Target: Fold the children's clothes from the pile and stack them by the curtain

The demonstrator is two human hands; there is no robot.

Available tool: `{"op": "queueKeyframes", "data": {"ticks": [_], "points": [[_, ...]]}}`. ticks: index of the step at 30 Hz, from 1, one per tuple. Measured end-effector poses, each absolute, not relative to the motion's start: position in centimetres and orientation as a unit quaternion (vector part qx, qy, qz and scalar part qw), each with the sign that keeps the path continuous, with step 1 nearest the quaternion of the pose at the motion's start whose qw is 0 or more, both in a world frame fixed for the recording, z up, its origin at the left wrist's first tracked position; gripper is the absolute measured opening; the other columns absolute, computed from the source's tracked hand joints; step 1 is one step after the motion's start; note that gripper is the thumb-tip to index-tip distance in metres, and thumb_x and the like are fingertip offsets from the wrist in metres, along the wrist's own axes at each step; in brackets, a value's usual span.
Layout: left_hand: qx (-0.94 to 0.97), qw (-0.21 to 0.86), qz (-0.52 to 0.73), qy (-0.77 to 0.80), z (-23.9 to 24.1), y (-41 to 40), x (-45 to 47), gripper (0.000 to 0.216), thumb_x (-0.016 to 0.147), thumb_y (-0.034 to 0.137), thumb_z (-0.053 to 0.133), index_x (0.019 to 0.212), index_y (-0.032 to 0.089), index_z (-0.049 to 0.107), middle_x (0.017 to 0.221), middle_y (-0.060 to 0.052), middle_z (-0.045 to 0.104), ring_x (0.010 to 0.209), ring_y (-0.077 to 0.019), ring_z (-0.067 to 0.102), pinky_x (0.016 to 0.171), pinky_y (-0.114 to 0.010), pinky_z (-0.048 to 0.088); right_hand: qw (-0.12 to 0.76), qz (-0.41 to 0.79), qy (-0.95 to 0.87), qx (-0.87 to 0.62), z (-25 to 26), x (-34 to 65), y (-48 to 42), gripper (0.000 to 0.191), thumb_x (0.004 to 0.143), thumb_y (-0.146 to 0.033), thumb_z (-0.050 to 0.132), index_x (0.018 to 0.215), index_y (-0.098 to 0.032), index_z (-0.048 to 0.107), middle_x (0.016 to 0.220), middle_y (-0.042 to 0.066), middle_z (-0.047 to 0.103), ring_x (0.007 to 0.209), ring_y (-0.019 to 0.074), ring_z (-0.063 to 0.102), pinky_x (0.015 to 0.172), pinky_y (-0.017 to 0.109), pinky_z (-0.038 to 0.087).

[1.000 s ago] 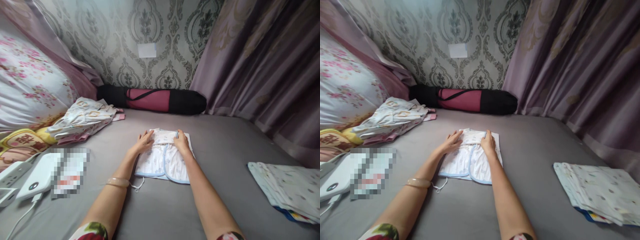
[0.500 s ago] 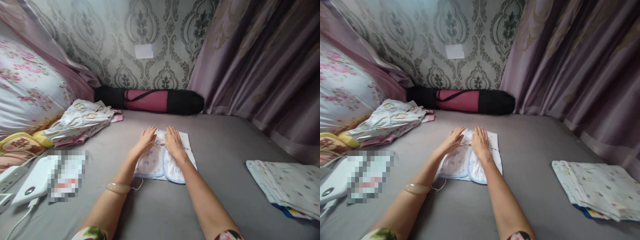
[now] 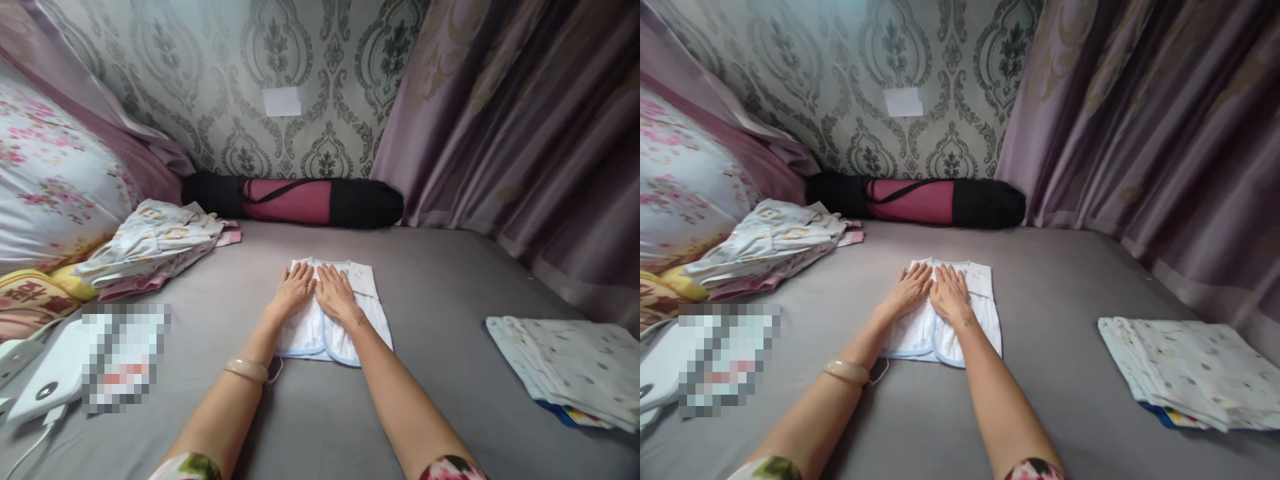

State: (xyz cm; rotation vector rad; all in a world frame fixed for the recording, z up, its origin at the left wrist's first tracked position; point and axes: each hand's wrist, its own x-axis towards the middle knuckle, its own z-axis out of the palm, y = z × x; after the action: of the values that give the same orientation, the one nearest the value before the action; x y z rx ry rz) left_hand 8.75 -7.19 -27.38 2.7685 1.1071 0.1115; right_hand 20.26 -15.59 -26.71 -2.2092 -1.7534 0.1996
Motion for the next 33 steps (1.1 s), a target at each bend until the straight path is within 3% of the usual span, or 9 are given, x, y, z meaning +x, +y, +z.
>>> {"op": "queueKeyframes", "data": {"ticks": [7,17,22,26,33], "points": [[0.937,-0.013,0.096,0.337,-26.9,-7.8,9.1,0.049,0.100,0.032,0.023,0.143,0.015,0.040,0.151,-0.011,0.035,0.143,-0.0271,0.023,0.117,-0.054,0.009,0.174,0.033,-0.570,-0.802,-26.4,21.1,-15.8,0.057,0.096,-0.028,0.025,0.148,-0.005,0.030,0.155,0.011,0.027,0.144,0.0223,0.017,0.117,0.039,0.006],[0.940,0.049,0.036,0.336,-27.4,-8.2,9.4,0.055,0.100,0.040,0.023,0.146,0.012,0.035,0.153,-0.014,0.030,0.143,-0.0271,0.023,0.116,-0.048,0.017,0.157,0.067,-0.563,-0.809,-27.2,21.4,-16.1,0.057,0.097,-0.030,0.023,0.147,-0.005,0.032,0.155,0.011,0.027,0.144,0.0216,0.017,0.116,0.036,0.008],[0.921,0.006,0.105,0.375,-27.4,-7.6,8.7,0.056,0.099,0.038,0.023,0.145,0.008,0.035,0.153,-0.016,0.029,0.145,-0.0283,0.016,0.117,-0.049,0.012,0.167,-0.001,-0.483,-0.860,-27.5,22.5,-16.1,0.060,0.097,-0.033,0.024,0.147,-0.001,0.028,0.156,0.015,0.023,0.145,0.0258,0.012,0.116,0.043,0.002],[0.921,0.049,0.058,0.383,-27.9,-7.2,8.4,0.056,0.099,0.040,0.024,0.144,0.009,0.036,0.152,-0.015,0.032,0.144,-0.0292,0.019,0.116,-0.049,0.016,0.148,0.007,-0.452,-0.880,-28.2,23.0,-16.2,0.062,0.097,-0.035,0.025,0.146,0.001,0.030,0.154,0.016,0.027,0.144,0.0272,0.017,0.116,0.043,0.004],[0.907,0.069,0.067,0.411,-28.2,-7.2,8.3,0.060,0.099,0.042,0.023,0.145,0.004,0.030,0.155,-0.020,0.023,0.145,-0.0285,0.017,0.116,-0.046,0.017,0.158,-0.025,-0.415,-0.896,-28.0,23.1,-16.6,0.062,0.096,-0.035,0.026,0.146,0.002,0.030,0.154,0.019,0.024,0.144,0.0283,0.014,0.115,0.044,0.004]]}}
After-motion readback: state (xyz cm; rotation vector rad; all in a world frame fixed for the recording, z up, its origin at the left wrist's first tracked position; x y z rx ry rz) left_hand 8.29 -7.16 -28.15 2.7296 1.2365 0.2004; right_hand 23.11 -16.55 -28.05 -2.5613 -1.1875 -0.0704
